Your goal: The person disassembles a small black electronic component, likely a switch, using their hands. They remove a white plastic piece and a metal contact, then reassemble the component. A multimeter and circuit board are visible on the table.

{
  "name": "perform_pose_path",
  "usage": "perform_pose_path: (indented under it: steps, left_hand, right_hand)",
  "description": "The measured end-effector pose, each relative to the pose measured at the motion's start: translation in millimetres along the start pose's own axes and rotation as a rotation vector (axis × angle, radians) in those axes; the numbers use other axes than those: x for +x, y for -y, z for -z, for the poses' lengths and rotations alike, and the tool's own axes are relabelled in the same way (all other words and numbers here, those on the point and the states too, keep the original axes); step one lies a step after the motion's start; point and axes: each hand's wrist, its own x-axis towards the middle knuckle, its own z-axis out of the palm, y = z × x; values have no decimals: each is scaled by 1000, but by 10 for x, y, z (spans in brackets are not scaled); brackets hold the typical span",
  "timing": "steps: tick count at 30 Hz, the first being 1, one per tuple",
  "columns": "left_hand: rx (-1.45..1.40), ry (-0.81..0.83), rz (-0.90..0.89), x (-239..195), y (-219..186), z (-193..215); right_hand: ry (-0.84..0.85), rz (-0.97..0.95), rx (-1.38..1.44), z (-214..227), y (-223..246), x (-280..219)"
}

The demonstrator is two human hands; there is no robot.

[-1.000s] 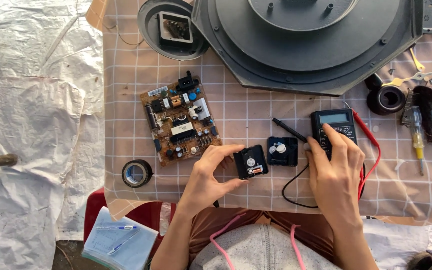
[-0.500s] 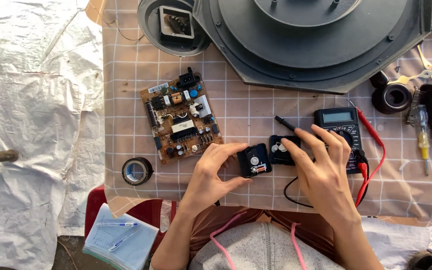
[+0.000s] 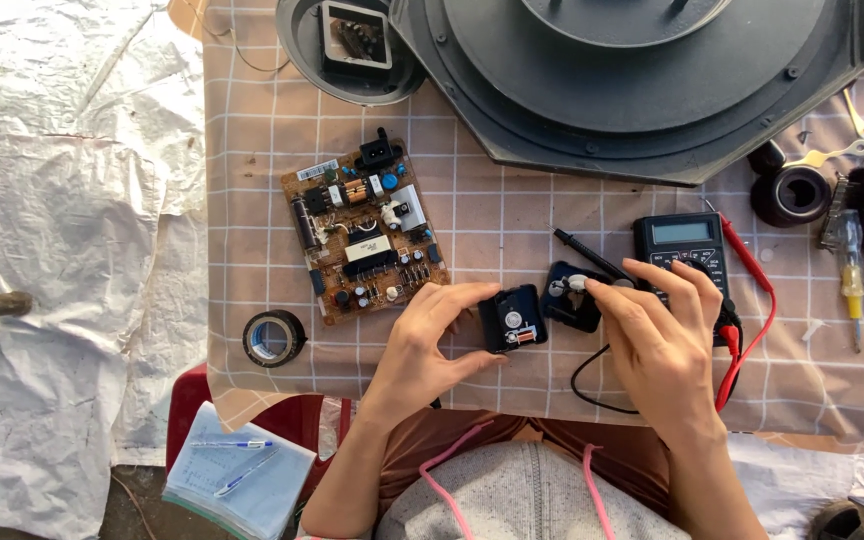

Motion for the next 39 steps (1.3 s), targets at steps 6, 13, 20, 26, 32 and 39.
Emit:
perform_pose_path:
  steps: [6, 13, 20, 26, 32, 39]
  left_hand:
    - [-28, 8, 8, -6, 7, 1]
    - [-50, -25, 63, -23, 17, -36]
    - [41, -84, 24, -45, 13, -85]
    - [41, -206, 55, -55, 23, -183]
    - [84, -194, 58, -43, -23, -181]
    - [5, -245, 79, -47, 36, -204]
  right_hand:
    - [-65, -36, 75, 12, 36, 23]
    - [-203, -64, 108, -6, 7, -27]
    - [-239, -70, 99, -39, -12, -59]
    - [-380, -64, 104, -139, -81, -72]
    - [-418, -54, 81, -151, -97, -87]
    - [-434, -31, 2, -161, -64, -69]
